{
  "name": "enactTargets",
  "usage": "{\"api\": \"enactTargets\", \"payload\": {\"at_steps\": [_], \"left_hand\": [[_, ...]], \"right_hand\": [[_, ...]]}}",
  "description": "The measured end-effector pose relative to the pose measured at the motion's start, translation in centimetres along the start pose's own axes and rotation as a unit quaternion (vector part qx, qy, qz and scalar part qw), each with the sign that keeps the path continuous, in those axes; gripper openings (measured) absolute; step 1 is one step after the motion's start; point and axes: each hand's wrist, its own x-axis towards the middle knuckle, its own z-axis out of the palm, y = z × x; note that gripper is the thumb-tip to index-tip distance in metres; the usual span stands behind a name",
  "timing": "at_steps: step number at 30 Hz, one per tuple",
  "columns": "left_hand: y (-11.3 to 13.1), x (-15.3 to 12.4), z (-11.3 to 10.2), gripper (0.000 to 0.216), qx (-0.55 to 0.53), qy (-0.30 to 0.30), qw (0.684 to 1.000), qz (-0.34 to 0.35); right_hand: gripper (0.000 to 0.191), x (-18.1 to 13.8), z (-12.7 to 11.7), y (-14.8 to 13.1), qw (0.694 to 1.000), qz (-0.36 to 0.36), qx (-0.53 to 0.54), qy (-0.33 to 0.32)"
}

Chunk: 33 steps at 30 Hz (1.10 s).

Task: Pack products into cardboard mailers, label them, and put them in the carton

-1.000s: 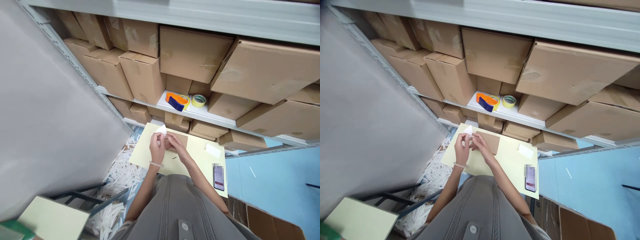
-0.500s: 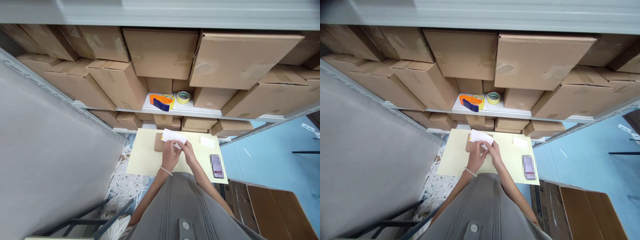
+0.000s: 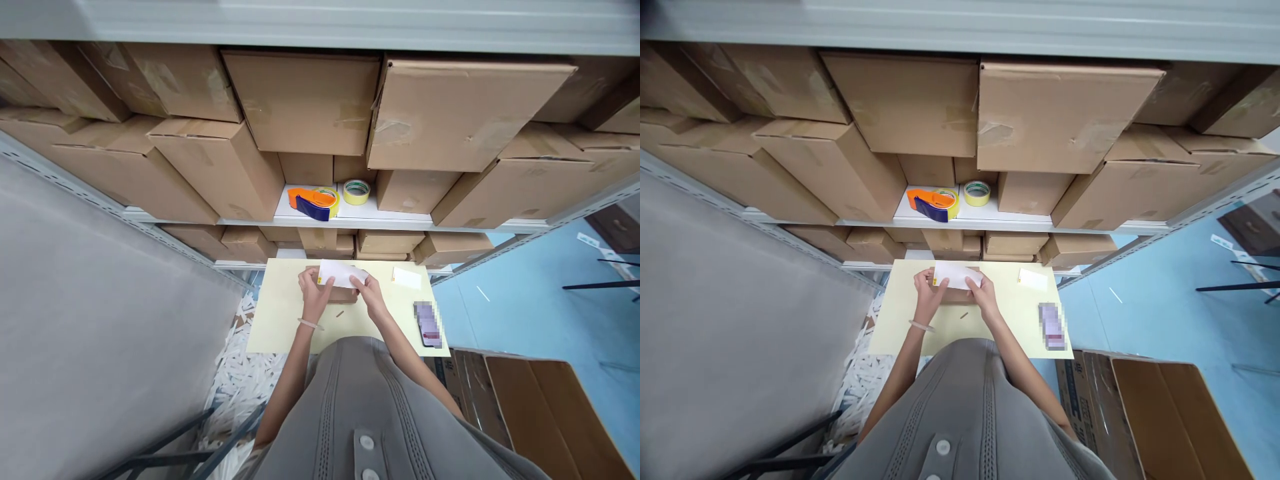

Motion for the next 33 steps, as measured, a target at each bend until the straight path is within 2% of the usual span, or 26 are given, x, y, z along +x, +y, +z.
{"api": "enactTargets", "payload": {"at_steps": [2,4,9,12,16,21,25,28,33], "left_hand": [[-0.3,0.6,-0.6,0.021,0.011,-0.017,1.0,-0.005],[-0.5,1.0,-0.9,0.015,0.024,-0.021,0.999,-0.004],[-1.1,2.2,-1.2,0.017,0.059,0.011,0.997,-0.039],[-1.9,3.5,-1.4,0.019,0.09,0.028,0.993,-0.072],[-3.8,5.4,-1.3,0.023,0.141,0.005,0.982,-0.128],[-7.2,5.6,0.7,0.025,0.185,-0.021,0.964,-0.189],[-9.6,4.2,2.9,0.027,0.227,-0.053,0.947,-0.221],[-10.8,3.4,4.0,0.026,0.248,-0.066,0.94,-0.224],[-11.7,2.7,5.1,0.026,0.274,-0.06,0.934,-0.22]], "right_hand": [[0.038,0.3,0.3,0.5,0.999,-0.007,-0.028,-0.019],[0.036,1.0,0.6,1.1,0.998,-0.025,-0.059,-0.023],[0.037,4.4,1.0,2.4,0.991,-0.052,-0.119,0.01],[0.031,6.7,0.8,2.7,0.984,-0.043,-0.172,-0.009],[0.027,8.9,0.6,3.7,0.96,-0.037,-0.275,-0.03],[0.025,10.3,0.5,6.5,0.925,-0.035,-0.377,-0.014],[0.022,10.3,0.1,8.9,0.898,0.044,-0.437,0.0],[0.019,9.9,0.1,10.3,0.888,0.084,-0.452,0.015],[0.017,9.2,0.5,11.9,0.879,0.099,-0.466,0.035]]}}
